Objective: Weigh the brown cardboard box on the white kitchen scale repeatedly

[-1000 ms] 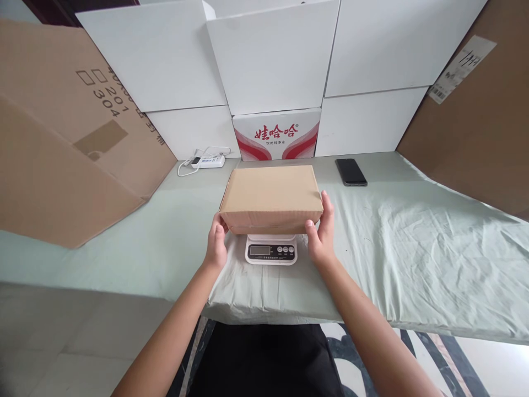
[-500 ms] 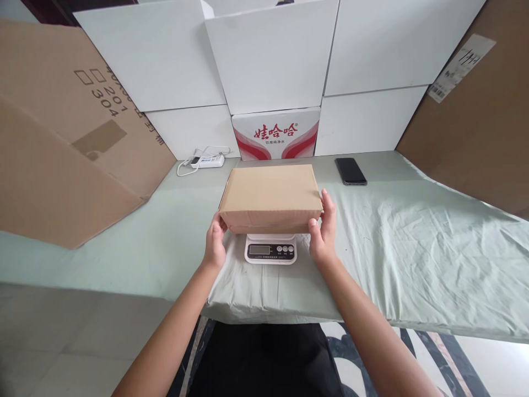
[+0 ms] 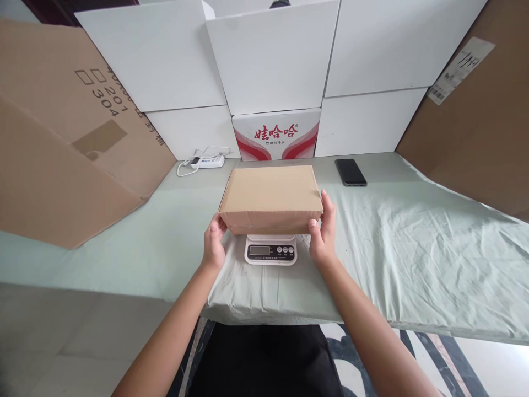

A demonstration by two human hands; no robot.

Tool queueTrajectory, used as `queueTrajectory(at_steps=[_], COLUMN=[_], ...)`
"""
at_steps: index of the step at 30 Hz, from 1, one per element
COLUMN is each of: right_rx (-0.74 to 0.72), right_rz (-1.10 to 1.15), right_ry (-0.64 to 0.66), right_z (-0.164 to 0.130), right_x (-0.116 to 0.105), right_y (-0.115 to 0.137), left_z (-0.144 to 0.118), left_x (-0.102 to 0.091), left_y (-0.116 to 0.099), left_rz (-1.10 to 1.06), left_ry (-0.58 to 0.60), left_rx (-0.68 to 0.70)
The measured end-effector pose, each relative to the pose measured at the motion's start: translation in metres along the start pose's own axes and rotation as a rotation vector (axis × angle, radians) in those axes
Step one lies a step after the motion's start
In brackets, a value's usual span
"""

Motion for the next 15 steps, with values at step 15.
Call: queueTrajectory(at_steps=[15], right_rx=[0.059], right_rz=[0.044], right_ry=[0.009], right_z=[0.013], right_x=[-0.006], right_y=[0.017], left_z=[0.007], left_x=[0.008], left_y=[-0.018], left_rz=[0.010], left_ry=[0.121], left_rx=[-0.019])
Point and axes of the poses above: each hand's wrist, its own z-axis towards the middle knuckle, its own x-axis out of the palm, y = z × x, the point moved 10 cm from there along z, towards the middle knuckle, and after that the axes turned 5 degrees about -x, right-handed, at the moved point
